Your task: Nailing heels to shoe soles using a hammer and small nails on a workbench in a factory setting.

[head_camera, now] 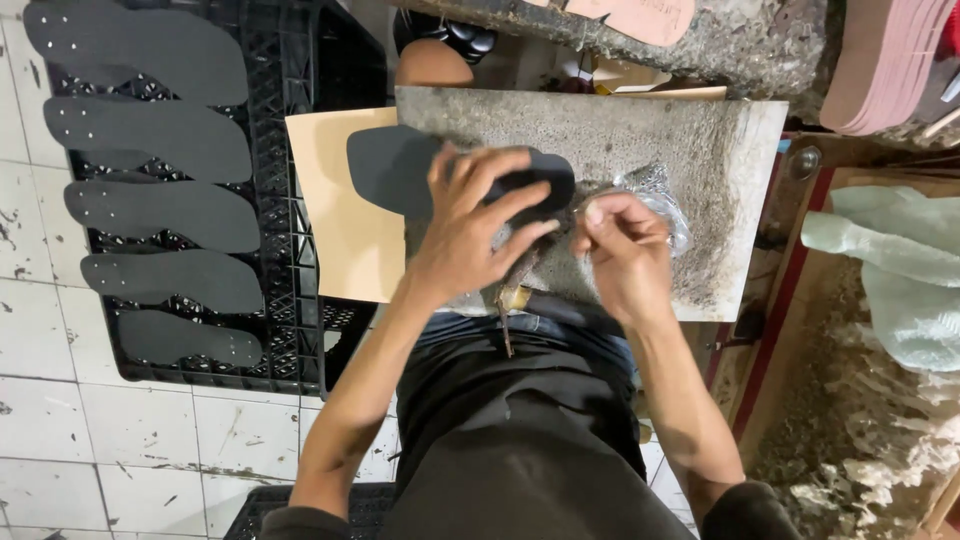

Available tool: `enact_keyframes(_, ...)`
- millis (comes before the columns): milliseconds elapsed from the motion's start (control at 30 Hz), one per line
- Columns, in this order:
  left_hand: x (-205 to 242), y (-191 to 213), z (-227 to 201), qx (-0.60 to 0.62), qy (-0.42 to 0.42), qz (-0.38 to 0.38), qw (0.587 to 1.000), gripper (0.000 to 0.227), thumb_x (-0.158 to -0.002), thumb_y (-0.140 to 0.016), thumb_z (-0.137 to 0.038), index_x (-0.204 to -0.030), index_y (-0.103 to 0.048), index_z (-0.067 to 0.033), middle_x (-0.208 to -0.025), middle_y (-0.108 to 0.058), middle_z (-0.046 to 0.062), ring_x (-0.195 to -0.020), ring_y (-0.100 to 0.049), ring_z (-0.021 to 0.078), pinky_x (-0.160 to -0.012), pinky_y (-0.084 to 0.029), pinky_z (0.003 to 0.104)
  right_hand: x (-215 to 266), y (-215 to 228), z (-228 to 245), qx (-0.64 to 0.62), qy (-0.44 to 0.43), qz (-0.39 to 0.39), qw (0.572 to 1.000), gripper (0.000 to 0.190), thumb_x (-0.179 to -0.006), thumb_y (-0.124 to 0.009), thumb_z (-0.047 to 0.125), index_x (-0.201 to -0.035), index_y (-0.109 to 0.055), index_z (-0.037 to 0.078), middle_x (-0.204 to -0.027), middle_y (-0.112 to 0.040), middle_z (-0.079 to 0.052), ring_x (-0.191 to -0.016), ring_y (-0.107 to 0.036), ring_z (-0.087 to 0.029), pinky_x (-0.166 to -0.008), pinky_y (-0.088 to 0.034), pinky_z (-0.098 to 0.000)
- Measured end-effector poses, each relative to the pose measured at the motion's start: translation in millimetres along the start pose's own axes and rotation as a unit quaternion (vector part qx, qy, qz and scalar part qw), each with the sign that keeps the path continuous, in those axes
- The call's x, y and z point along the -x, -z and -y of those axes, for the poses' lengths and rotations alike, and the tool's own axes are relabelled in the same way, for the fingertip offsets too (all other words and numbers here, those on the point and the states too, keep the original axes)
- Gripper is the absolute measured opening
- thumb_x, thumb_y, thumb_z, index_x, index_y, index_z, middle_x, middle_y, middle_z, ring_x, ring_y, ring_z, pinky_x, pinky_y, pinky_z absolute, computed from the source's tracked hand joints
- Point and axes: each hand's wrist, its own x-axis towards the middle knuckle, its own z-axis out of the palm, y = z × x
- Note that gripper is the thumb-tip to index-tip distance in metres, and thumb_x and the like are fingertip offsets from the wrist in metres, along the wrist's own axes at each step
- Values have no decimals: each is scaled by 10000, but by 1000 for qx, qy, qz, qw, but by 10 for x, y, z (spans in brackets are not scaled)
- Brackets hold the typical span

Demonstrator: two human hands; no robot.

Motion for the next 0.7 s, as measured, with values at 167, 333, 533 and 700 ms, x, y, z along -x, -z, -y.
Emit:
enact_keyframes(167,143,-242,-162,361,111,-89,922,243,-711,-725,-123,-938,-647,-81,-865,-614,57,-783,-587,175,-740,-459,314,128,-125,-174,-128,-118,-3,985,85,-824,-566,89,-773,-549,24,-687,-574,-95,-509,-523,-92,-482,-456,-194)
enact_keyframes(333,165,-293,-163,439,166,-128,874,149,-681,-731,-39,-819,-673,-30,-742,-614,78,-651,-562,132,-636,-467,254,189,-144,-265,-193,-178,-13,965,112,-821,-568,137,-777,-540,38,-688,-619,-108,-530,-521,-88,-504,-443,-190)
enact_keyframes(533,85,-296,10,372,119,-85,917,101,-721,-703,-62,-813,-669,-83,-735,-617,59,-597,-540,132,-543,-433,252,228,-204,-15,-93,-114,-5,989,86,-846,-514,61,-799,-526,-9,-724,-587,-162,-507,-524,-133,-484,-489,-263)
enact_keyframes(700,-170,-329,101,68,55,-121,989,69,-776,-666,-199,-763,-615,-154,-673,-539,-50,-654,-477,127,-613,-311,266,377,-164,226,535,189,179,804,314,-683,-742,243,-832,-622,-7,-683,-592,-195,-655,-591,-355,-593,-498,-403)
